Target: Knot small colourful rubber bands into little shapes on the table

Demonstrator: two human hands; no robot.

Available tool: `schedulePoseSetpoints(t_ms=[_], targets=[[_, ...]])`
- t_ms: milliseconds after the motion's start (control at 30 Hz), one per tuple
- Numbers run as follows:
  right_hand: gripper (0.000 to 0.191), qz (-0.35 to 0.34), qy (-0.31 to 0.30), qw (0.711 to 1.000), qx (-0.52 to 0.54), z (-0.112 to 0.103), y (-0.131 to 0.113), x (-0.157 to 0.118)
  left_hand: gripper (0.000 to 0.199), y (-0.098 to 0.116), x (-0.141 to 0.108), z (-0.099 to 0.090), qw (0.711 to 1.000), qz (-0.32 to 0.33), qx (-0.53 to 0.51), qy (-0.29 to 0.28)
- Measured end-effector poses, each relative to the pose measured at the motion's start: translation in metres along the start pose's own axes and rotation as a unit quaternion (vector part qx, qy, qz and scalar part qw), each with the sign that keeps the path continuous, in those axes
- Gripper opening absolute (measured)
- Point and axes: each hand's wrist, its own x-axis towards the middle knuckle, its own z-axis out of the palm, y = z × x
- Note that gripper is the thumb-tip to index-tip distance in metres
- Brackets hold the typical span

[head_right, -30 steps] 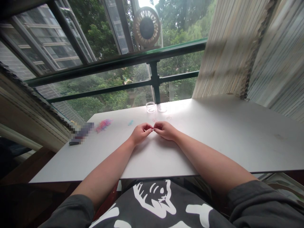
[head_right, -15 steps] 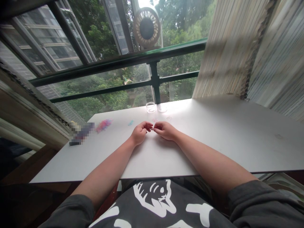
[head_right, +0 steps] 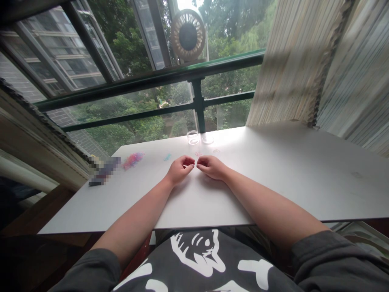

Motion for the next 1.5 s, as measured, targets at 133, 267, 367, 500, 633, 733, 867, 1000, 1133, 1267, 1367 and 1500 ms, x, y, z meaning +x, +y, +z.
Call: schedulePoseSetpoints(t_ms=[133, 267, 367, 500, 633, 733, 867, 1000, 1133, 1267, 1367, 1500], targets=[[0.018, 0.0, 0.0, 1.0, -0.004, -0.0007, -0.0027, -0.0005, 0.016, -0.0029, 0.0001, 0.0004, 1.0, 0.002, 0.005, -0.004], [0.017, -0.001, 0.0, 1.0, -0.01, -0.0014, -0.0043, -0.0006, 0.016, -0.0058, 0.0003, 0.0008, 1.0, 0.003, 0.005, -0.007], [0.016, -0.001, 0.0, 1.0, -0.013, -0.0014, -0.0044, -0.0005, 0.016, -0.0063, 0.0004, 0.0011, 1.0, 0.005, 0.007, -0.008], [0.017, -0.003, -0.002, 1.0, -0.015, -0.0014, -0.0041, -0.0005, 0.015, -0.0048, 0.0004, 0.0013, 1.0, 0.008, 0.008, -0.01], [0.017, -0.006, -0.004, 1.0, -0.016, -0.0018, -0.0039, -0.0006, 0.017, -0.0028, 0.0003, 0.0008, 1.0, 0.007, 0.005, -0.012], [0.018, -0.007, -0.004, 1.0, -0.018, -0.0019, -0.0034, -0.0007, 0.018, -0.0018, -0.0001, 0.0003, 1.0, 0.01, 0.001, -0.016], [0.018, -0.004, -0.004, 1.0, -0.021, -0.0013, -0.0017, -0.0003, 0.019, -0.0016, -0.0007, 0.0001, 1.0, 0.014, -0.002, -0.022], [0.018, -0.003, -0.003, 1.0, -0.023, -0.0005, -0.0014, 0.0, 0.019, -0.0011, -0.0008, 0.0003, 1.0, 0.014, -0.004, -0.023], [0.019, -0.002, -0.002, 1.0, -0.026, -0.0009, -0.0034, 0.0, 0.02, -0.0005, -0.0007, 0.0003, 1.0, 0.012, -0.001, -0.025], [0.019, 0.002, -0.001, 1.0, -0.026, -0.0013, -0.0042, 0.0001, 0.02, -0.0008, -0.0009, 0.0003, 1.0, 0.014, 0.0, -0.027], [0.019, 0.004, 0.0, 1.0, -0.025, -0.0009, -0.0033, 0.0003, 0.02, -0.0007, -0.0009, 0.0004, 1.0, 0.015, 0.0, -0.027], [0.019, 0.006, 0.001, 1.0, -0.023, -0.0005, -0.0015, 0.0006, 0.019, 0.0005, -0.0009, 0.0005, 1.0, 0.01, 0.002, -0.027]])
